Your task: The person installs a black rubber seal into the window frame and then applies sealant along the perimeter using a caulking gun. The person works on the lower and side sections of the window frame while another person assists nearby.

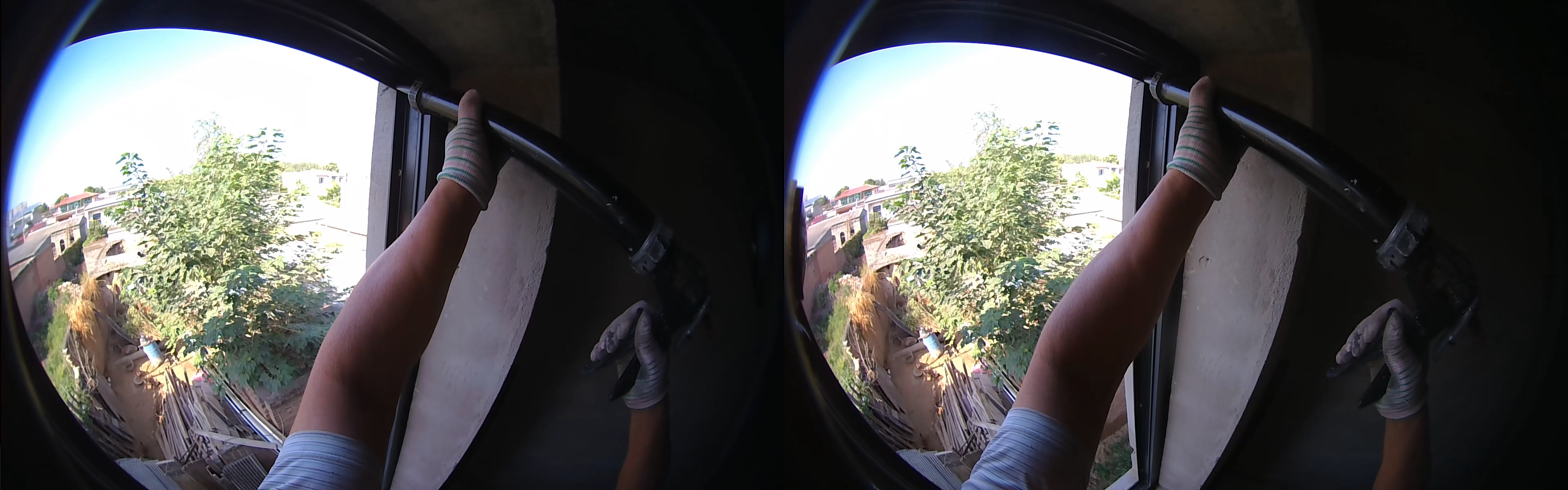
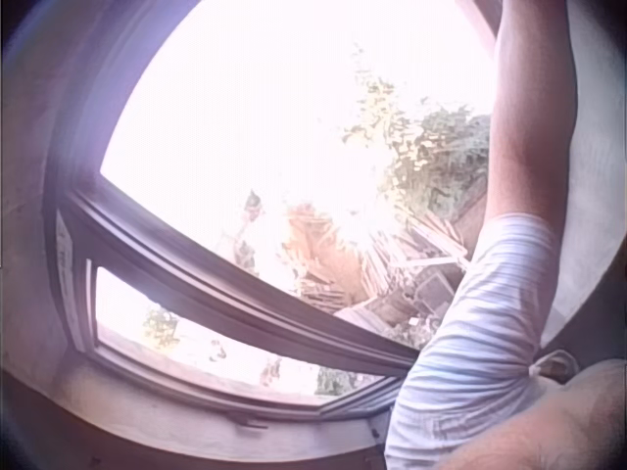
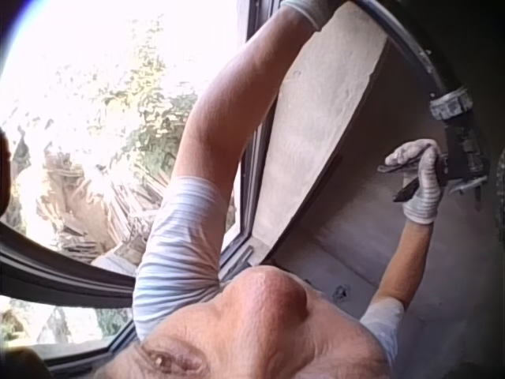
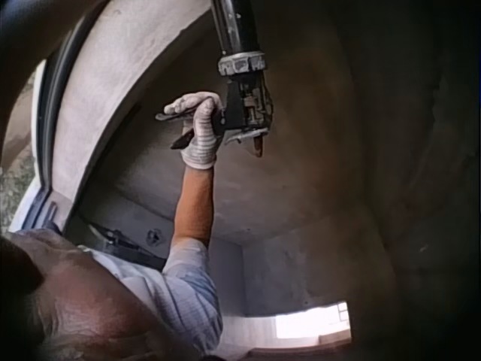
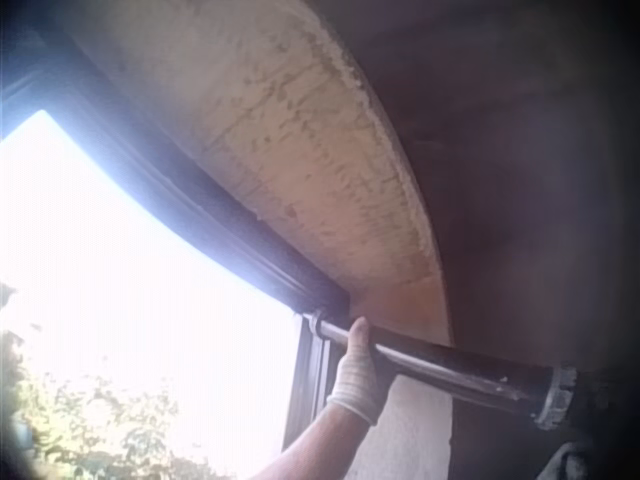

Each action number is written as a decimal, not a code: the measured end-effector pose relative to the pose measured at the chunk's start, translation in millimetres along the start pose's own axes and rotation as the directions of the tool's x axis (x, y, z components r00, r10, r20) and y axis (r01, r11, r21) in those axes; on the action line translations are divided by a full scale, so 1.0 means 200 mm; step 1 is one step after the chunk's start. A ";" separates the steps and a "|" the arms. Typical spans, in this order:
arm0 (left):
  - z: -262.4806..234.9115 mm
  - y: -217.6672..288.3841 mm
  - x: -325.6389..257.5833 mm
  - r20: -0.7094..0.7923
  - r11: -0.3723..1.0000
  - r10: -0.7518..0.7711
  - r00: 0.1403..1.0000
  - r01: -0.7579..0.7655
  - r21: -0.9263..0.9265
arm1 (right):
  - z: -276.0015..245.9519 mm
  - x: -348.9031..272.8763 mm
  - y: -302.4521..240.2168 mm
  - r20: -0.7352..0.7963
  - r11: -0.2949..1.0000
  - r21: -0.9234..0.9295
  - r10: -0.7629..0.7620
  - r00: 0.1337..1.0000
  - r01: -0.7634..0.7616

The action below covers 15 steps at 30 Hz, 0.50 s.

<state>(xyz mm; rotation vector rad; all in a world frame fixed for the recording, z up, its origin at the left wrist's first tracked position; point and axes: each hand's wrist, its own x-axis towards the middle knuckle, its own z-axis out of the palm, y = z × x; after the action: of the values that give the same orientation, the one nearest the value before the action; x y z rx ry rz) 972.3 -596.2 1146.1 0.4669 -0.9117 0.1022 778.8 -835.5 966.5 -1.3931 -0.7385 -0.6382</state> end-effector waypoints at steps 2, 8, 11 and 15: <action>0.01 0.01 -0.01 -0.004 1.000 -0.003 1.000 0.004 0.002 | 0.00 0.00 0.00 -0.002 1.000 -0.004 -0.006 1.000 0.006; 0.01 0.01 0.00 -0.001 1.000 0.025 1.000 -0.025 -0.008 | 0.00 -0.01 -0.02 -0.007 1.000 -0.013 0.000 1.000 -0.001; 0.02 0.01 0.00 0.002 0.999 0.028 1.000 -0.028 0.015 | -0.01 -0.01 -0.03 -0.008 0.999 -0.040 -0.011 1.000 0.011; 0.03 0.04 0.00 -0.022 1.000 0.009 1.000 -0.009 -0.001 | 0.00 -0.01 -0.03 -0.022 0.999 -0.032 -0.009 1.000 0.008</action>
<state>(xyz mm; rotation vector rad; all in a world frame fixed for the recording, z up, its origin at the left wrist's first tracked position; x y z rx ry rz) 966.1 -591.0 1151.9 0.4596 -0.8923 0.1153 772.8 -836.6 969.2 -1.4105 -0.7203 -0.6734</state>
